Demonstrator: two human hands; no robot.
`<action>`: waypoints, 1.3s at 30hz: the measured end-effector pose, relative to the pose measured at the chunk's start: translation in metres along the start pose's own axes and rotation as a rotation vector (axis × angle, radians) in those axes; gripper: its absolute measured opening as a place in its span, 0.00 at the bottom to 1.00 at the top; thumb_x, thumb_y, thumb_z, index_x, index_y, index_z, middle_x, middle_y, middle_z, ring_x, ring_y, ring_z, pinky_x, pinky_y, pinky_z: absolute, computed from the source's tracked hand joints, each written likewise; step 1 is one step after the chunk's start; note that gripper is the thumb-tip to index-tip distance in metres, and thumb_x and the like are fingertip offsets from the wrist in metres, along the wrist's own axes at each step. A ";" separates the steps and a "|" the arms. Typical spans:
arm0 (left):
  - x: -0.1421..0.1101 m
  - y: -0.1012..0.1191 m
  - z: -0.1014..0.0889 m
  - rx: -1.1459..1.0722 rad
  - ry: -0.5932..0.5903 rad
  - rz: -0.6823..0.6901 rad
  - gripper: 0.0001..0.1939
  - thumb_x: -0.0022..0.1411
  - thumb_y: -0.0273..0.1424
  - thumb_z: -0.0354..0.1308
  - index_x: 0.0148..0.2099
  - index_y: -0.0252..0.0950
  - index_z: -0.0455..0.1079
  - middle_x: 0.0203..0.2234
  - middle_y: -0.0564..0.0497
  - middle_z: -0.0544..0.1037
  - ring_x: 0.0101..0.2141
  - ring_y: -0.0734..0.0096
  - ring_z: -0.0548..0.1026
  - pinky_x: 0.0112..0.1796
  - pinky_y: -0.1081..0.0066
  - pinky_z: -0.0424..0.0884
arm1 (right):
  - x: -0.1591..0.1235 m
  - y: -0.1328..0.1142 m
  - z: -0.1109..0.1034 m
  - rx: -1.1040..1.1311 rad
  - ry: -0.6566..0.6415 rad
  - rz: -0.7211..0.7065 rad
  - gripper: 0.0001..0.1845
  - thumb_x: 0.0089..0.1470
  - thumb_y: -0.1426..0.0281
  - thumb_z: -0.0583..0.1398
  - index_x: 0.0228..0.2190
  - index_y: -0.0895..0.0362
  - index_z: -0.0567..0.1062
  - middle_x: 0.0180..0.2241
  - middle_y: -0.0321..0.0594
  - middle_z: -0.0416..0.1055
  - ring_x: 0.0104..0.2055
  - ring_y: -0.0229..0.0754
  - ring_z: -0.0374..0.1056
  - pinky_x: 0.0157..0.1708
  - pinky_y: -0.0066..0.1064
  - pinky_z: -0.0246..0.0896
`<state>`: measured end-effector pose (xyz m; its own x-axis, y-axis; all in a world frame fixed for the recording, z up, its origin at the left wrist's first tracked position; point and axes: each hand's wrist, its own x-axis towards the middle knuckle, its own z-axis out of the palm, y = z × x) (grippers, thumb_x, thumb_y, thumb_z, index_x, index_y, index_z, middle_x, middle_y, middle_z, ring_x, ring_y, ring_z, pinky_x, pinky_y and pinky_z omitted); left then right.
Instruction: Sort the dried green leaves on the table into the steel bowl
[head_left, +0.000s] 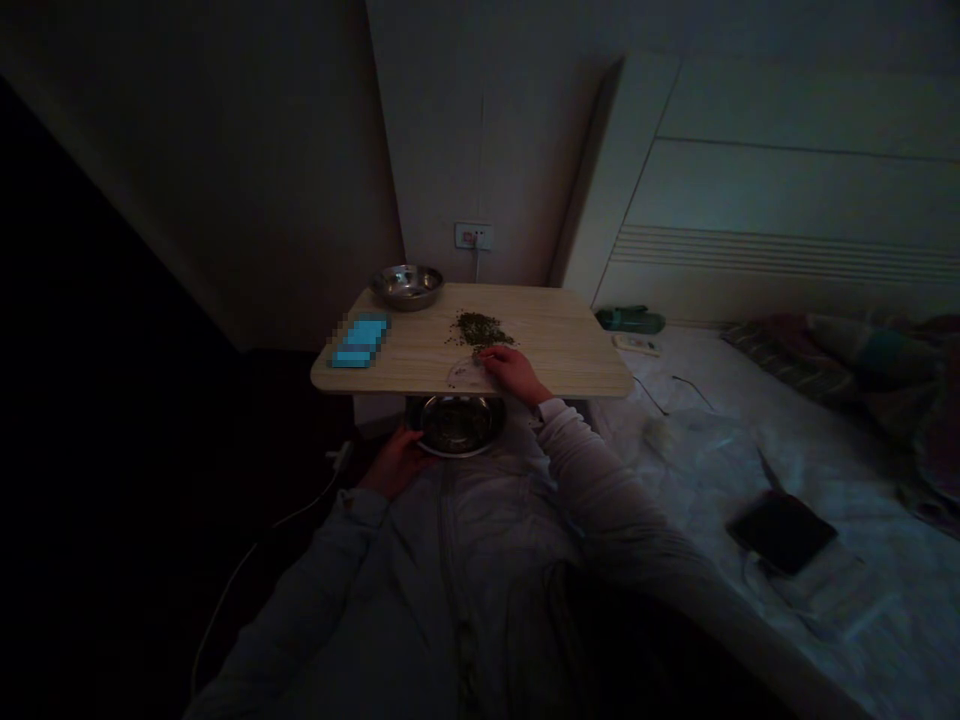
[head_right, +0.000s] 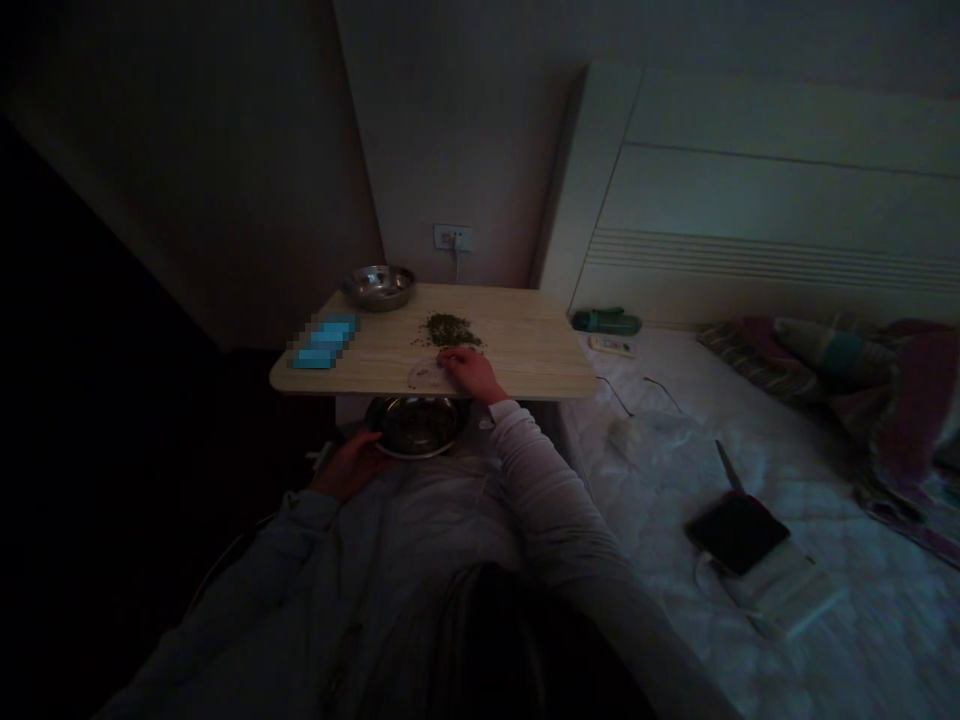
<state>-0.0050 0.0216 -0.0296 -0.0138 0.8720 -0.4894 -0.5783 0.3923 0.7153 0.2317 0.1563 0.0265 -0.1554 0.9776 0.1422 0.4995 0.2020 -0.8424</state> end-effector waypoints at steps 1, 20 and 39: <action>-0.001 0.000 0.001 -0.003 0.006 -0.003 0.15 0.58 0.19 0.64 0.46 0.40 0.75 0.36 0.53 0.85 0.37 0.63 0.85 0.45 0.59 0.85 | 0.000 0.000 0.000 -0.006 -0.003 0.004 0.13 0.60 0.68 0.64 0.42 0.53 0.89 0.37 0.38 0.85 0.44 0.46 0.78 0.54 0.39 0.73; 0.003 -0.001 -0.001 -0.007 0.010 -0.006 0.19 0.56 0.19 0.65 0.50 0.40 0.76 0.37 0.52 0.86 0.35 0.64 0.84 0.43 0.61 0.84 | 0.000 0.000 0.001 0.019 0.015 -0.007 0.12 0.59 0.68 0.64 0.41 0.54 0.88 0.35 0.37 0.84 0.41 0.44 0.76 0.51 0.36 0.72; 0.001 0.001 0.001 -0.007 0.005 -0.019 0.15 0.57 0.19 0.64 0.45 0.39 0.74 0.33 0.53 0.85 0.32 0.66 0.83 0.40 0.63 0.84 | 0.001 0.001 0.000 0.058 -0.032 -0.021 0.10 0.57 0.70 0.66 0.37 0.54 0.88 0.33 0.36 0.83 0.40 0.44 0.76 0.51 0.37 0.71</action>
<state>-0.0052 0.0234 -0.0292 -0.0069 0.8630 -0.5051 -0.5845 0.4064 0.7023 0.2315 0.1577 0.0259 -0.1932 0.9705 0.1441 0.4462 0.2177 -0.8680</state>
